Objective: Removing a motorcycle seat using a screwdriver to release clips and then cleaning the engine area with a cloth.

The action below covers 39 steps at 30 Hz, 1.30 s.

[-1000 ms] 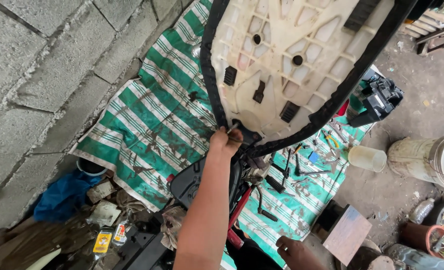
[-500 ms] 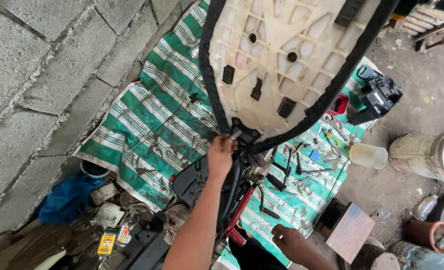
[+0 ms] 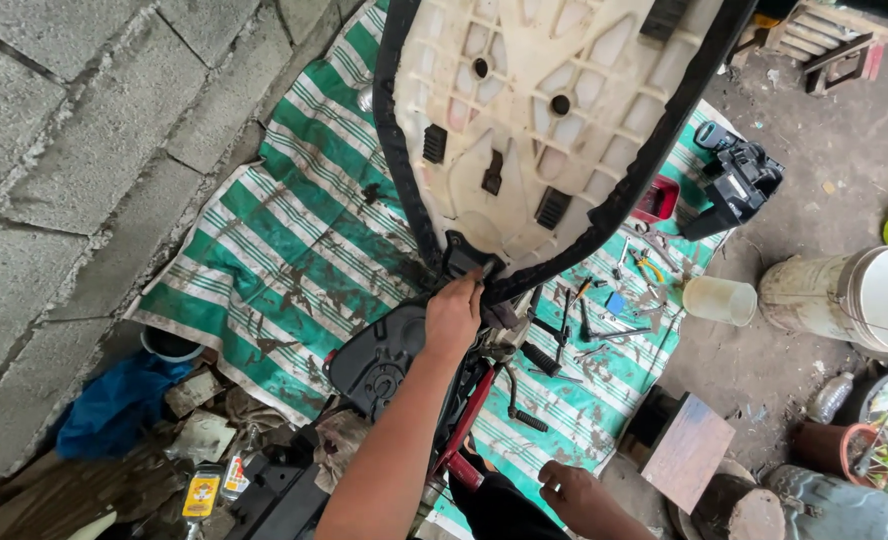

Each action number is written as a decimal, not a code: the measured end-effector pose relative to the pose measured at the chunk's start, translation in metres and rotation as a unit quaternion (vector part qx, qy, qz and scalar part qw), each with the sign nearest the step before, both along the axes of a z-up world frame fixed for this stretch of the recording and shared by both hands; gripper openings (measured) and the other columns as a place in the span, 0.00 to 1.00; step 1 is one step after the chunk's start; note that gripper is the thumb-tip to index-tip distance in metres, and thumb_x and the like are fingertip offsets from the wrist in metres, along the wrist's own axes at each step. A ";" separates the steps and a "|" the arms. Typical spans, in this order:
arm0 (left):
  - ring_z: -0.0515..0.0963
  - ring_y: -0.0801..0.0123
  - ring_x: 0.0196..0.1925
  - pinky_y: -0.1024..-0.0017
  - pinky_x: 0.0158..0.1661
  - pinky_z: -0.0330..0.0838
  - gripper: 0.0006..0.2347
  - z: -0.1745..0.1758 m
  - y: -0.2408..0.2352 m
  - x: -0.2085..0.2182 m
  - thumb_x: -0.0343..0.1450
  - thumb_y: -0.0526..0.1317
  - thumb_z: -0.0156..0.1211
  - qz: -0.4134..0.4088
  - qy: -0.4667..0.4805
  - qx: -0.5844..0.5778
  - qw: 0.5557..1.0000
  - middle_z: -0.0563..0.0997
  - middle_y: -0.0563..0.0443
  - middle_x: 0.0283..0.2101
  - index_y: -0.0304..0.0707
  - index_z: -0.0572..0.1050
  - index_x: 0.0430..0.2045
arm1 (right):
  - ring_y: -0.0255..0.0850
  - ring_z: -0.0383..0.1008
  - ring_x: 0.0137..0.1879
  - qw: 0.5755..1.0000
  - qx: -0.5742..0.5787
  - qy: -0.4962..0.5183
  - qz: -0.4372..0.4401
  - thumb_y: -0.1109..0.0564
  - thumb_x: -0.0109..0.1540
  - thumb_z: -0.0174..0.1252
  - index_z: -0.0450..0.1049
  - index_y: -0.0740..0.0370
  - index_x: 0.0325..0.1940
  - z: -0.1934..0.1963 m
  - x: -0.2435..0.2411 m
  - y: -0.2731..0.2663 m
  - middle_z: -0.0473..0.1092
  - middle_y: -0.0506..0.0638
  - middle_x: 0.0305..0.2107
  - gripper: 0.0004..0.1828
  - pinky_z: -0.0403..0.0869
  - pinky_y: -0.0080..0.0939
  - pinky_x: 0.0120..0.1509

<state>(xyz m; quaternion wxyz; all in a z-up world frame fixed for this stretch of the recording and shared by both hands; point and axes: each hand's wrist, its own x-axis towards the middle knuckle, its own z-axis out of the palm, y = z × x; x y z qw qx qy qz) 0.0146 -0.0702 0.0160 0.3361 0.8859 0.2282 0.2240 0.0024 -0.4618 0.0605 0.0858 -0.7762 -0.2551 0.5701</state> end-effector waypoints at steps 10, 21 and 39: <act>0.79 0.42 0.24 0.48 0.22 0.62 0.14 0.013 -0.002 0.022 0.85 0.47 0.48 0.134 0.089 -0.209 0.964 0.82 0.42 0.28 0.40 0.79 0.44 | 0.41 0.85 0.46 1.000 0.004 0.010 -0.006 0.49 0.72 0.57 0.78 0.49 0.54 0.008 0.004 0.009 0.86 0.44 0.47 0.09 0.80 0.45 0.51; 0.74 0.57 0.21 0.55 0.30 0.68 0.16 0.060 -0.009 0.043 0.87 0.42 0.46 0.278 -0.098 -0.762 0.576 0.76 0.36 0.31 0.22 0.69 0.59 | 0.39 0.82 0.44 1.000 -0.004 0.010 0.027 0.48 0.72 0.58 0.77 0.47 0.54 0.007 -0.012 0.024 0.85 0.42 0.45 0.09 0.78 0.44 0.48; 0.86 0.40 0.55 0.41 0.51 0.84 0.30 0.000 -0.021 -0.035 0.80 0.65 0.60 0.231 0.027 -0.459 0.858 0.86 0.29 0.53 0.31 0.82 0.57 | 0.49 0.82 0.51 0.857 0.212 0.101 -0.458 0.56 0.71 0.66 0.71 0.68 0.73 0.081 0.042 0.192 0.79 0.61 0.53 0.28 0.85 0.48 0.53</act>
